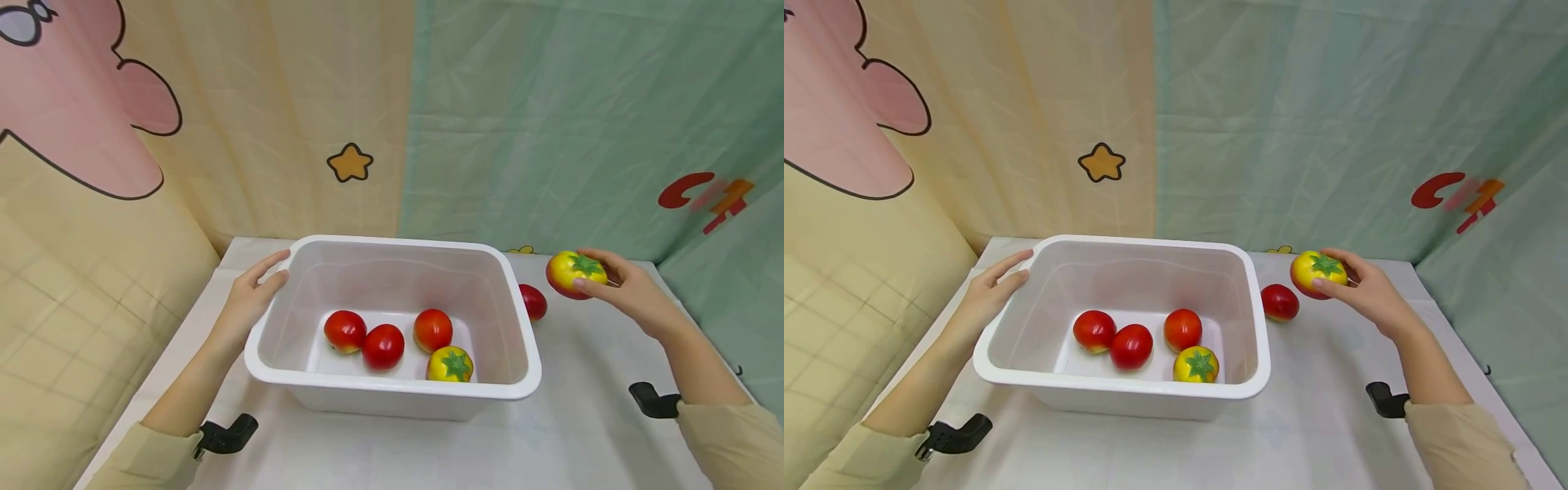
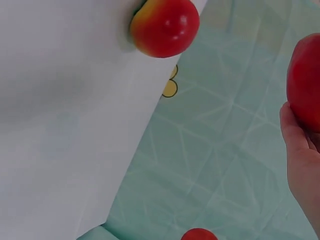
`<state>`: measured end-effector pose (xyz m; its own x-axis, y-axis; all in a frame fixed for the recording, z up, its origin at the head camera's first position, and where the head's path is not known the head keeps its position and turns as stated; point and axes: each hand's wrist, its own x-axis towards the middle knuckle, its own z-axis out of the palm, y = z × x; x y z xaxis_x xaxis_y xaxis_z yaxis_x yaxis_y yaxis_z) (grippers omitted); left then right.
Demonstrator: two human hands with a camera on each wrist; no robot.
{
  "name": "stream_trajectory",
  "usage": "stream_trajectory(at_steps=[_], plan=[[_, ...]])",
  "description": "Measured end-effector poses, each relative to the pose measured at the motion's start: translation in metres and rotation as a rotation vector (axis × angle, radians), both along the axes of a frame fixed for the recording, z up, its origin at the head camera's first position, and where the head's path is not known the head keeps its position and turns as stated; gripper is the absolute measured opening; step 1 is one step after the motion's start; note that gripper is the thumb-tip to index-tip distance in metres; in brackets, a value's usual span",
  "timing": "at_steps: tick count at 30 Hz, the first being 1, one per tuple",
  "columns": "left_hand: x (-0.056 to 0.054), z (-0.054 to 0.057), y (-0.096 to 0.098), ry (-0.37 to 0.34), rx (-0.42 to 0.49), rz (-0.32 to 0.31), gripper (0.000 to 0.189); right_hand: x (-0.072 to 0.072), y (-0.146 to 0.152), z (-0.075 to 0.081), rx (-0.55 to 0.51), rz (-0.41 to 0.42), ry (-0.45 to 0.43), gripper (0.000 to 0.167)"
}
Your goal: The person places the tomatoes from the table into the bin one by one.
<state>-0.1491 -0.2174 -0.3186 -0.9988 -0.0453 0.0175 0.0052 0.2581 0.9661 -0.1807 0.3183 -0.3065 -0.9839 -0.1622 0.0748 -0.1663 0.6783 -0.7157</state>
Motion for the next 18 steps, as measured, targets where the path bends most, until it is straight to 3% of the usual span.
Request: stream_trajectory(at_steps=[18], plan=[[-0.001, -0.001, 0.001, 0.004, 0.003, 0.003, 0.05, -0.007, -0.059, 0.05, -0.007, 0.124, -0.007, 0.055]])
